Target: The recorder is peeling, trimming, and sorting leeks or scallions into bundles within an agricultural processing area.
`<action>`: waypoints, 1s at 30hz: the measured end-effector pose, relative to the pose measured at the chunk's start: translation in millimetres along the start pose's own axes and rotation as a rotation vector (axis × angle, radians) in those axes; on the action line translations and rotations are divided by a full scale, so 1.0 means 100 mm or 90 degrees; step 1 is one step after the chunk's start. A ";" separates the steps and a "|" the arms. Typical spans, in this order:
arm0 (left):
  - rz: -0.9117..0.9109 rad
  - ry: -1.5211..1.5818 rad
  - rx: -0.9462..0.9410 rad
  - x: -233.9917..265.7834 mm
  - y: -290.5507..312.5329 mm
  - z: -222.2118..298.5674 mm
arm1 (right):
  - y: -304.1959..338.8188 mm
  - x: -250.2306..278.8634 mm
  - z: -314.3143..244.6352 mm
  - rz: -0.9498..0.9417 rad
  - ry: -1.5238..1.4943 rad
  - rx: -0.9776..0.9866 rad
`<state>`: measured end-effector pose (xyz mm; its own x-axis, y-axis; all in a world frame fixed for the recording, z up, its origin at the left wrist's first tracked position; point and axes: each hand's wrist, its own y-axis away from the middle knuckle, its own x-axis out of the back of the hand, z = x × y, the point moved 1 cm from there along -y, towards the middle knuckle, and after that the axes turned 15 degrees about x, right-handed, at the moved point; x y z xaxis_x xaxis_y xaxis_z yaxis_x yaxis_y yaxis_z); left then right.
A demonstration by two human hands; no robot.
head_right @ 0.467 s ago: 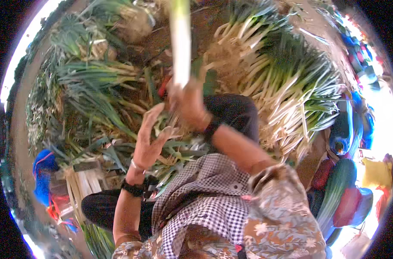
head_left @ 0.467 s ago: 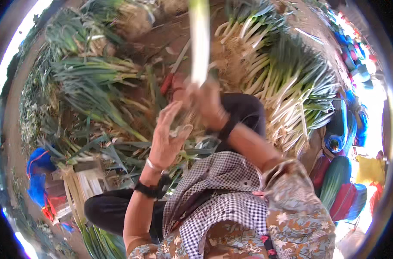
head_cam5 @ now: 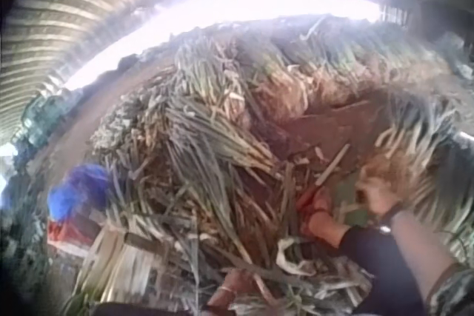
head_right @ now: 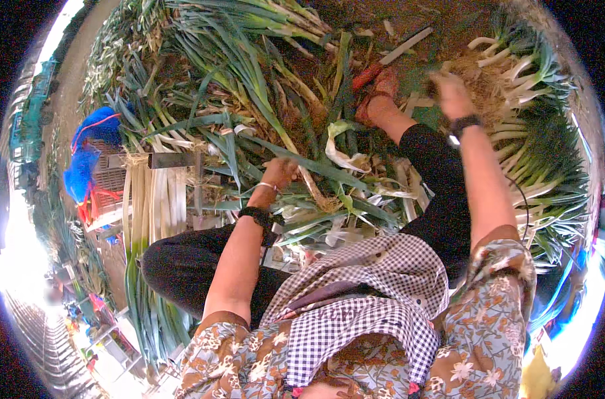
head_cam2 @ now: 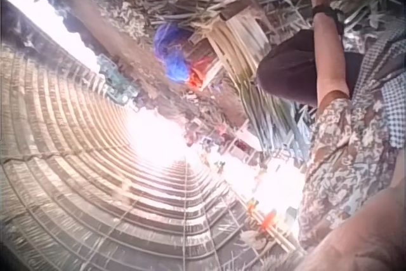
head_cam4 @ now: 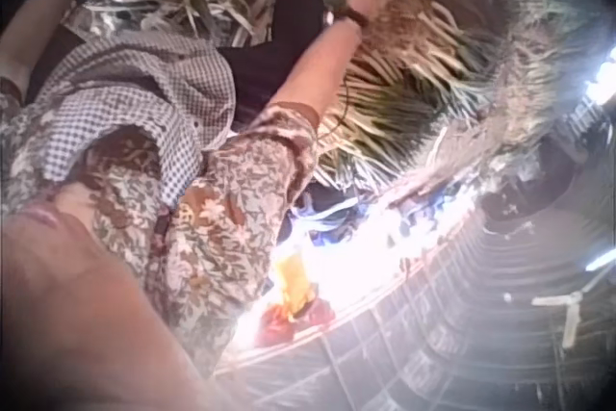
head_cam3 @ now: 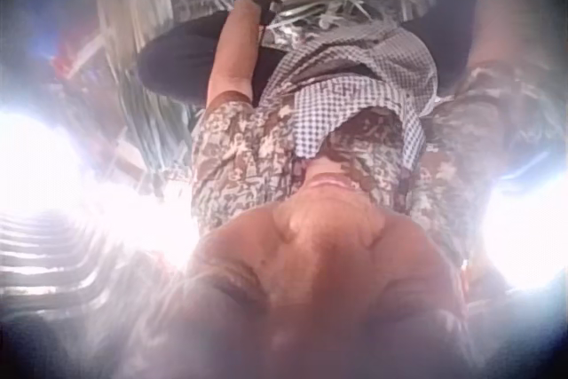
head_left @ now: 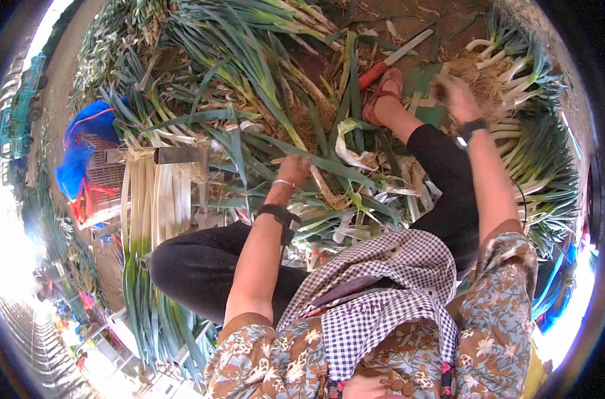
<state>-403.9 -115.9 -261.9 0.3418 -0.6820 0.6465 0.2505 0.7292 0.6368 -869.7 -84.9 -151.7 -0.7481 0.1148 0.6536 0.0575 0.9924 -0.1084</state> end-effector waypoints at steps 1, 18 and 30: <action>-0.031 0.102 0.075 0.02 -0.08 0.14 | -0.06 -0.24 -0.07 0.054 -0.258 0.001; 0.086 0.649 0.236 0.55 -0.17 0.13 | 0.36 -2.96 -1.79 -0.044 -0.136 -0.184; 0.124 0.775 -0.098 0.97 0.39 0.91 | 0.89 -2.09 -1.91 -0.122 -0.458 0.042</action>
<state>-443.5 -158.7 -136.1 0.9825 -0.1261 -0.1373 0.1763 0.8677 0.4648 -582.3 -12.0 -155.2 -0.9902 -0.1391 0.0157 -0.1400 0.9850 -0.1010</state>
